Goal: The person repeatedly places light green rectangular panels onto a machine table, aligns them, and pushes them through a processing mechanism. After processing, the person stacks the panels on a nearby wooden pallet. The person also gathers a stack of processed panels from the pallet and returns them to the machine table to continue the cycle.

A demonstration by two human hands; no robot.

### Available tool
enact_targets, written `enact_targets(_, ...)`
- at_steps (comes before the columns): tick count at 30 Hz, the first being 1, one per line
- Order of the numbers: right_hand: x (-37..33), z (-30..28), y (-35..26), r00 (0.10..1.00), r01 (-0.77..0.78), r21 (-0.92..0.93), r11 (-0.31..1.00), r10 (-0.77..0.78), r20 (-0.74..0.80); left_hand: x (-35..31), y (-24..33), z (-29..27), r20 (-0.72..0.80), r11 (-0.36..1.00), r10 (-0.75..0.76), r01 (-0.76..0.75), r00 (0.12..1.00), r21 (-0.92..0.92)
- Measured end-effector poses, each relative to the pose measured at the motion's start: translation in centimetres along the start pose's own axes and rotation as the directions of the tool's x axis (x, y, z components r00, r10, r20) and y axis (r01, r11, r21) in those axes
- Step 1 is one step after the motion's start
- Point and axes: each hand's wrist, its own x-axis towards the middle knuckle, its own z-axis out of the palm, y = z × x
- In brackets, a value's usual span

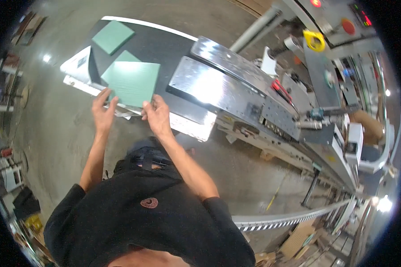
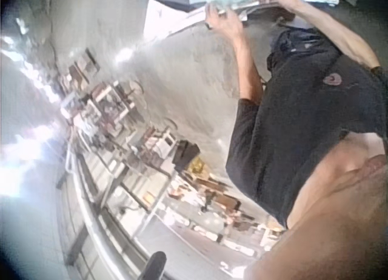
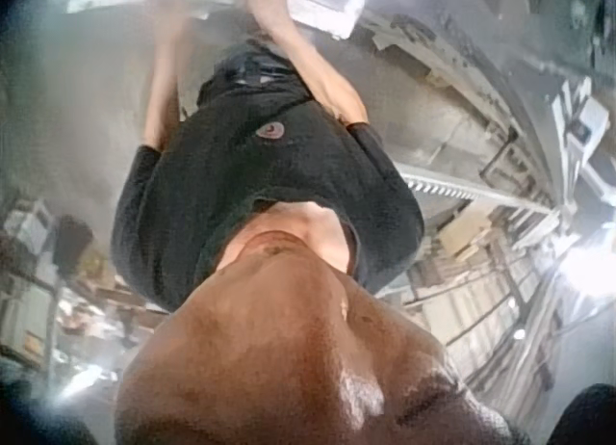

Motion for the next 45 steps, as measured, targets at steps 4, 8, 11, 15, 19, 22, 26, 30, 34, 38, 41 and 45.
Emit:
enact_targets(4,-4.3,-3.1,-3.8,0.989,0.054,0.086,0.995,-0.041,-0.140,-1.4,6.1,-0.5,0.068,0.978,0.185,-0.177,0.980,-0.109)
enact_targets(8,-6.1,-8.4,-3.5,0.941,0.092,0.146,0.985,-0.038,-0.337,-1.9,9.2,3.8,0.161,0.909,0.396,-0.362,0.904,-0.206)
enact_targets(11,-6.0,-12.9,-3.0,0.914,0.125,0.205,0.971,-0.032,-0.405,-2.1,10.1,8.1,0.211,0.864,0.497,-0.457,0.842,-0.211)
enact_targets(15,-5.9,-16.4,-3.2,0.882,0.239,0.341,0.909,-0.056,-0.468,-1.9,11.6,11.3,0.224,0.820,0.567,-0.518,0.793,-0.242)
enact_targets(19,-5.7,-16.2,-3.0,0.830,0.341,0.520,0.783,0.009,-0.558,-1.0,12.5,13.0,0.209,0.800,0.598,-0.562,0.774,-0.209)
enact_targets(22,-6.3,-15.0,-2.1,0.802,0.329,0.521,0.788,0.057,-0.594,-0.4,12.5,14.0,0.229,0.800,0.600,-0.581,0.766,-0.153)
enact_targets(26,-7.8,-11.3,-2.0,0.760,0.284,0.223,0.933,-0.078,-0.645,0.3,11.4,14.9,0.241,0.742,0.664,-0.665,0.708,-0.090)
enact_targets(30,-5.5,-10.0,0.4,0.815,0.351,0.283,0.893,-0.143,-0.561,0.9,10.2,15.0,0.260,0.725,0.683,-0.678,0.683,-0.124)
enact_targets(34,-4.4,-10.4,-0.7,0.766,0.372,0.247,0.895,-0.145,-0.626,0.5,11.2,16.0,0.290,0.706,0.695,-0.701,0.658,-0.101)
enact_targets(38,-4.9,-9.5,-2.4,0.759,0.391,0.265,0.881,-0.146,-0.634,0.8,10.5,15.6,0.310,0.699,0.697,-0.710,0.647,-0.091)
enact_targets(41,-5.2,-9.1,-3.5,0.773,0.341,0.275,0.899,-0.102,-0.627,1.0,10.4,15.2,0.334,0.696,0.696,-0.713,0.636,-0.092)
enact_targets(45,-5.1,-8.7,-3.5,0.758,0.373,0.306,0.876,-0.098,-0.645,1.2,10.0,15.1,0.359,0.692,0.692,-0.717,0.626,-0.085)
